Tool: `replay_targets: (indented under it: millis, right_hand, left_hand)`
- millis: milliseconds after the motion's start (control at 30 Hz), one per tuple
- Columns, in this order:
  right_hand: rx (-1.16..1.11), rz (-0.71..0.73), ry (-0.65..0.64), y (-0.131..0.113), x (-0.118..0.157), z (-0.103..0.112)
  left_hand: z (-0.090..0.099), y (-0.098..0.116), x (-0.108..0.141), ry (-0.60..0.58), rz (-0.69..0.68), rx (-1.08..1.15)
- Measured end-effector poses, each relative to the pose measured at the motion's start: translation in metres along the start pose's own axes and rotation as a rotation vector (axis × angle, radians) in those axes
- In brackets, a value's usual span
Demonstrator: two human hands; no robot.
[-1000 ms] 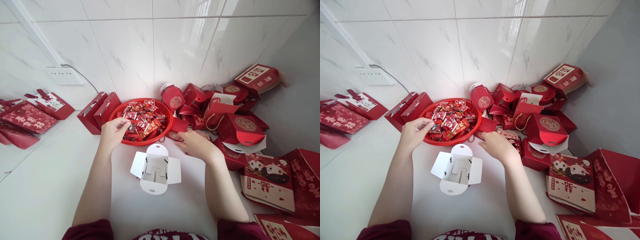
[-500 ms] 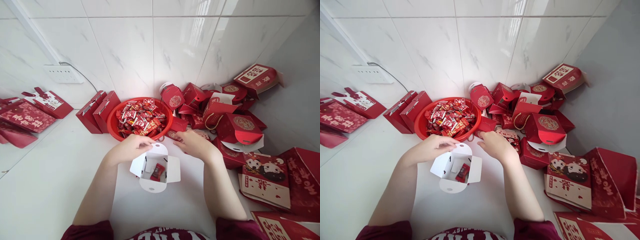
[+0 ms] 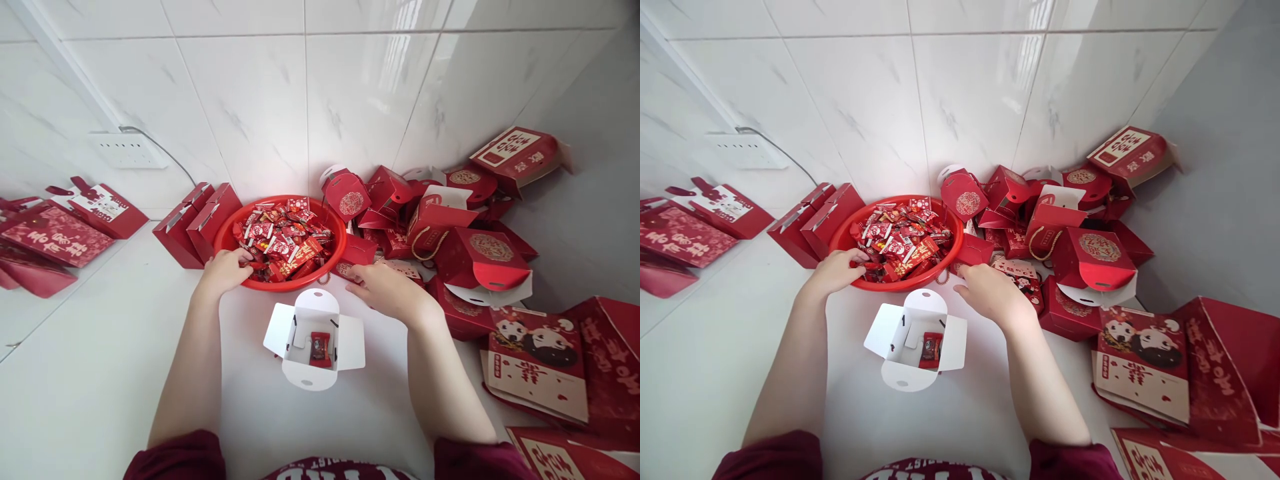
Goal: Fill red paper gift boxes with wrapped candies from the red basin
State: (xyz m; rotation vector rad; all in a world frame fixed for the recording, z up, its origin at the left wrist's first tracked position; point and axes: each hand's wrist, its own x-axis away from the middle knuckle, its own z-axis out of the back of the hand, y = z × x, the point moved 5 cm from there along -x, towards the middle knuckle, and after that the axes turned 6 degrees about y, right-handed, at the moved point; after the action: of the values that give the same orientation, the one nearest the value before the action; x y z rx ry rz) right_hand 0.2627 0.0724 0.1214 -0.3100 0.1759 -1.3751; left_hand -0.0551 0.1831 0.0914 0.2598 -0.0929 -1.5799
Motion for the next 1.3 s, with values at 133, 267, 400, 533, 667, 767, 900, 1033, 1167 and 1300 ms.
replay_targets:
  millis: [133, 267, 400, 533, 667, 767, 900, 1033, 1167, 1300]
  right_hand:
    - [0.014, 0.006, 0.009, 0.0, -0.002, -0.001]
    - [0.023, 0.015, 0.012, 0.0, -0.003, -0.003]
    - [0.018, 0.019, 0.009, -0.001, -0.003, -0.002]
    - [0.01, 0.022, 0.001, -0.002, -0.003, -0.001]
    - [0.012, 0.021, -0.007, -0.003, -0.003, -0.002]
    - [0.031, 0.015, -0.009, -0.002, -0.003, -0.002]
    - [0.055, 0.0, -0.008, -0.001, -0.002, 0.0]
    - [0.073, -0.011, -0.004, -0.002, -0.003, 0.002]
    - [0.065, -0.014, -0.005, -0.001, -0.002, 0.003]
    - [-0.102, 0.07, 0.058, -0.005, -0.006, 0.002]
  left_hand:
    - [-0.002, 0.004, 0.002, -0.027, -0.005, -0.007]
    - [-0.001, 0.006, 0.004, -0.06, -0.034, 0.027]
    - [0.001, 0.005, 0.005, -0.09, -0.06, 0.085]
    - [0.0, 0.006, 0.006, -0.088, -0.107, 0.046]
    - [-0.001, 0.009, 0.007, -0.076, -0.1, -0.003]
    - [0.003, 0.012, 0.009, -0.055, -0.099, -0.004]
    - [0.015, 0.012, 0.015, -0.011, -0.1, 0.0]
    - [0.021, 0.008, 0.019, 0.019, -0.089, 0.015]
    - [0.01, 0.009, 0.013, -0.004, -0.049, -0.006]
    - [-0.001, 0.013, 0.005, 0.008, -0.013, -0.032]
